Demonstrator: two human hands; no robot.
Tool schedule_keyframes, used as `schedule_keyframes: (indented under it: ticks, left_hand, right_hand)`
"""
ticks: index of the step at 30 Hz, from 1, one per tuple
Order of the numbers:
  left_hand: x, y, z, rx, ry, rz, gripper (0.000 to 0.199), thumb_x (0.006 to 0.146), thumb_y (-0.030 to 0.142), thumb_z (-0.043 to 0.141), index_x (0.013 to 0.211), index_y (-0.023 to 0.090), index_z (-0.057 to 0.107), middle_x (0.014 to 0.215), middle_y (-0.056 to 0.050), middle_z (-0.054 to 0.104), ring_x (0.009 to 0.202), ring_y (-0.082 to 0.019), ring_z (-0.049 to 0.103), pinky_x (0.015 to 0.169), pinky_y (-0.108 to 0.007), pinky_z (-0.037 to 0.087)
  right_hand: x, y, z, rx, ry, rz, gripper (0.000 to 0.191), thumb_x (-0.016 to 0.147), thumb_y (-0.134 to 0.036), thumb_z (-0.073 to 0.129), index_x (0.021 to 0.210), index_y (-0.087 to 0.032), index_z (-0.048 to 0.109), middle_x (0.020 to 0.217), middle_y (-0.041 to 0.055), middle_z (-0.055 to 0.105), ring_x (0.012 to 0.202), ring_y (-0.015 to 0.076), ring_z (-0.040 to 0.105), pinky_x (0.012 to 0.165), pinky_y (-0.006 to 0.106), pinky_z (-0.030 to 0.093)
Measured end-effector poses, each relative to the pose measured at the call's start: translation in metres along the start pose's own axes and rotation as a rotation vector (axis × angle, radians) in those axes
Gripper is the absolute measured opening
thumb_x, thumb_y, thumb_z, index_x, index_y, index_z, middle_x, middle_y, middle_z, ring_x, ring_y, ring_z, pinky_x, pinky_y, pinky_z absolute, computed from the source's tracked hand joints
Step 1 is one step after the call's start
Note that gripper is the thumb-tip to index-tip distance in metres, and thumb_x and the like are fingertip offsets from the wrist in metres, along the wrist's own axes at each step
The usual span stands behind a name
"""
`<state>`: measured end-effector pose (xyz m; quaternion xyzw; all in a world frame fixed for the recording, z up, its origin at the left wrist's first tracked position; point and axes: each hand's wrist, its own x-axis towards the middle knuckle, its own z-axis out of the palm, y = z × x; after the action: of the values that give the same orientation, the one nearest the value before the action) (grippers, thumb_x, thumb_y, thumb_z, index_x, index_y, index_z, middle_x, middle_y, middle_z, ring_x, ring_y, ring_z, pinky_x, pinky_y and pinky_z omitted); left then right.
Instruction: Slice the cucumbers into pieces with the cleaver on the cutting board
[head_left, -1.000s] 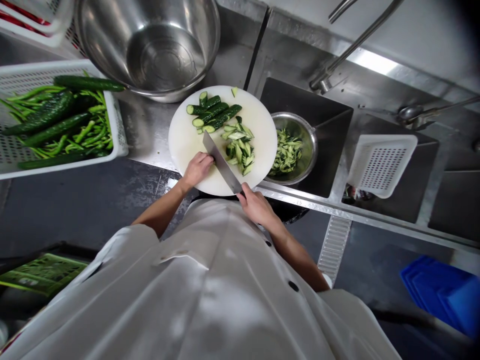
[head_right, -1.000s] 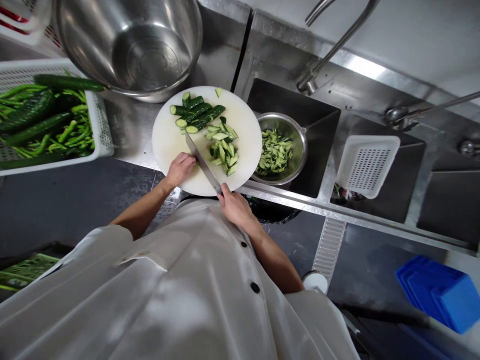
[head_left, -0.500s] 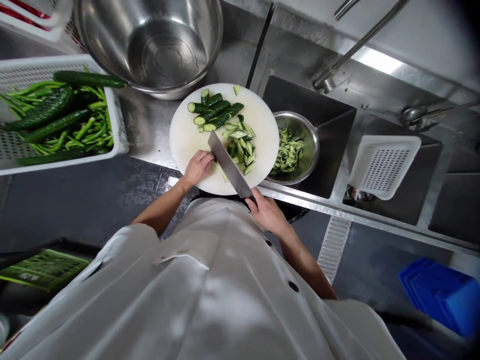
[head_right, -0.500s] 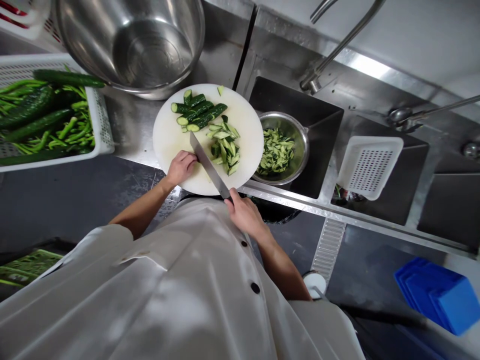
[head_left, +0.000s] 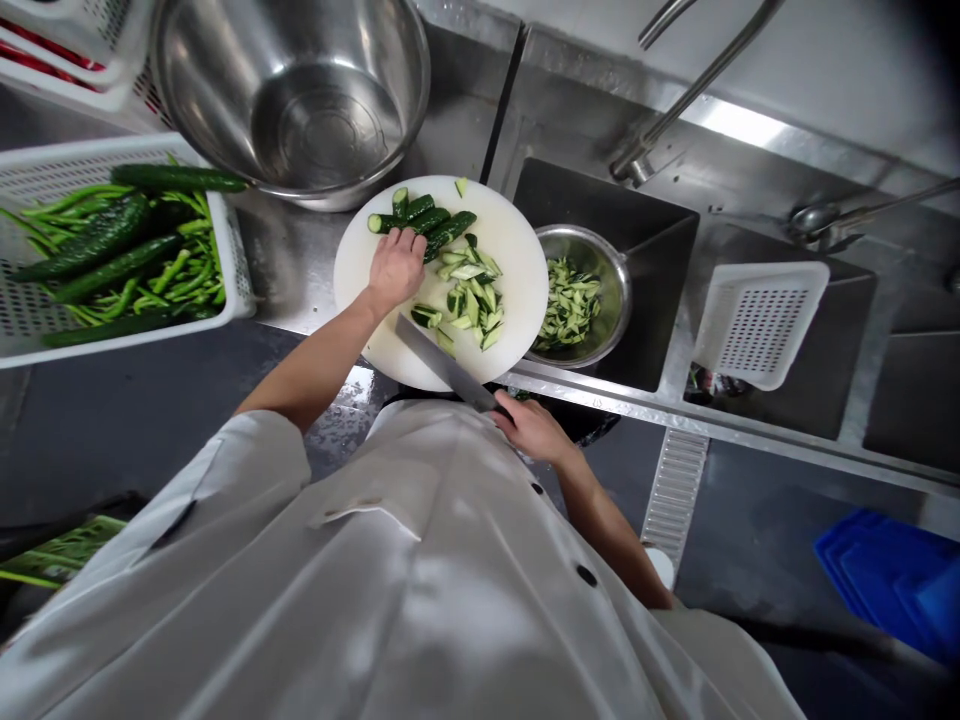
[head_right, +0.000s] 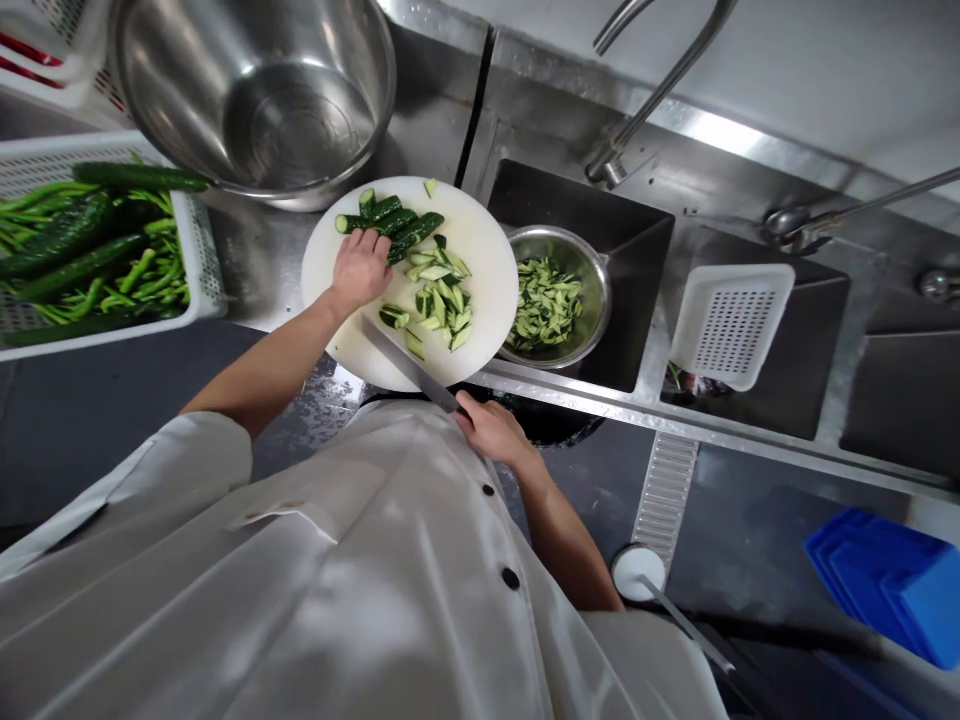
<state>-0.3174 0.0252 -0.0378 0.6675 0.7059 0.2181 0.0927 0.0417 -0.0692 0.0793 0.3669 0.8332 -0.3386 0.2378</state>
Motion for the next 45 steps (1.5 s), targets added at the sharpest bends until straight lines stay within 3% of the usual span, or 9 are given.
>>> schedule_keyframes:
  ticks: [3, 6, 11, 15, 20, 23, 28, 37, 45]
  left_hand:
    - [-0.011, -0.008, -0.009, 0.042, 0.007, -0.103, 0.037, 0.087, 0.030, 0.077, 0.110, 0.010, 0.056, 0.116, -0.019, 0.061, 0.124, -0.039, 0.057, 0.110, -0.057, 0.047]
    - [-0.041, -0.005, -0.009, -0.028, 0.149, -0.202, 0.039, 0.089, 0.035, 0.075, 0.115, 0.015, 0.054, 0.117, -0.016, 0.059, 0.114, -0.035, 0.063, 0.099, -0.053, 0.056]
    - [-0.101, 0.038, 0.019, -0.143, 0.184, -0.261, 0.025, 0.090, 0.034, 0.071, 0.105, 0.021, 0.056, 0.106, -0.010, 0.057, 0.082, -0.024, 0.067, 0.075, -0.042, 0.060]
    - [-0.122, 0.052, 0.022, -0.237, 0.158, -0.265, 0.012, 0.099, 0.030, 0.056, 0.106, 0.020, 0.059, 0.106, -0.009, 0.057, 0.079, -0.020, 0.065, 0.079, -0.042, 0.061]
    - [-0.124, 0.029, 0.007, -0.168, 0.007, 0.108, 0.024, 0.097, 0.013, 0.047, 0.110, 0.022, 0.065, 0.116, -0.013, 0.064, 0.111, -0.028, 0.063, 0.099, -0.050, 0.057]
    - [-0.121, 0.021, 0.008, -0.104, -0.062, 0.206, 0.026, 0.098, 0.012, 0.045, 0.110, 0.021, 0.066, 0.114, -0.013, 0.065, 0.111, -0.029, 0.061, 0.099, -0.050, 0.056]
    - [-0.119, 0.018, 0.016, -0.008, -0.043, 0.261, 0.025, 0.100, 0.014, 0.045, 0.111, 0.018, 0.067, 0.111, -0.013, 0.063, 0.106, -0.029, 0.058, 0.094, -0.046, 0.057]
    - [-0.121, 0.015, 0.007, -0.065, -0.083, 0.288, 0.028, 0.100, 0.014, 0.046, 0.119, 0.017, 0.066, 0.115, -0.014, 0.064, 0.108, -0.029, 0.056, 0.096, -0.047, 0.055]
    - [-0.123, 0.014, 0.010, -0.040, -0.071, 0.289, 0.026, 0.102, 0.017, 0.044, 0.114, 0.018, 0.067, 0.109, -0.013, 0.063, 0.104, -0.028, 0.054, 0.094, -0.045, 0.054]
  right_hand:
    - [0.018, -0.001, 0.004, 0.062, 0.107, 0.078, 0.041, 0.110, -0.038, 0.039, 0.145, -0.022, 0.054, 0.118, 0.0100, 0.076, 0.108, 0.0282, 0.068, 0.089, 0.033, 0.046]
    - [0.023, -0.003, 0.001, 0.073, 0.173, 0.181, 0.046, 0.110, -0.038, 0.037, 0.150, -0.019, 0.051, 0.121, 0.0127, 0.075, 0.109, 0.0306, 0.068, 0.092, 0.036, 0.047]
    - [0.012, -0.018, -0.005, 0.029, 0.120, 0.223, 0.045, 0.111, -0.038, 0.032, 0.148, -0.019, 0.050, 0.111, 0.0128, 0.077, 0.102, 0.0301, 0.070, 0.086, 0.035, 0.047]
    - [0.007, -0.032, -0.006, -0.025, 0.045, 0.222, 0.044, 0.112, -0.040, 0.031, 0.147, -0.021, 0.049, 0.110, 0.0122, 0.077, 0.101, 0.0288, 0.071, 0.084, 0.033, 0.047]
    - [0.011, -0.038, -0.007, -0.088, 0.020, 0.215, 0.044, 0.112, -0.039, 0.032, 0.149, -0.021, 0.046, 0.111, 0.0132, 0.077, 0.101, 0.0298, 0.073, 0.083, 0.035, 0.048]
    - [0.005, -0.040, -0.013, -0.125, 0.010, 0.190, 0.042, 0.112, -0.038, 0.032, 0.148, -0.020, 0.045, 0.111, 0.0137, 0.077, 0.101, 0.0301, 0.073, 0.082, 0.035, 0.048]
    - [-0.007, -0.044, -0.024, -0.161, 0.011, 0.156, 0.037, 0.112, -0.036, 0.032, 0.143, -0.020, 0.046, 0.107, 0.0128, 0.078, 0.098, 0.0304, 0.074, 0.079, 0.034, 0.048]
    - [0.010, -0.052, -0.023, -0.145, -0.003, 0.161, 0.035, 0.113, -0.037, 0.031, 0.140, -0.019, 0.045, 0.106, 0.0137, 0.077, 0.097, 0.0302, 0.073, 0.078, 0.034, 0.047]
    - [0.010, -0.058, -0.026, -0.161, 0.006, 0.158, 0.035, 0.112, -0.037, 0.032, 0.140, -0.019, 0.045, 0.103, 0.0133, 0.076, 0.095, 0.0310, 0.073, 0.075, 0.033, 0.046]
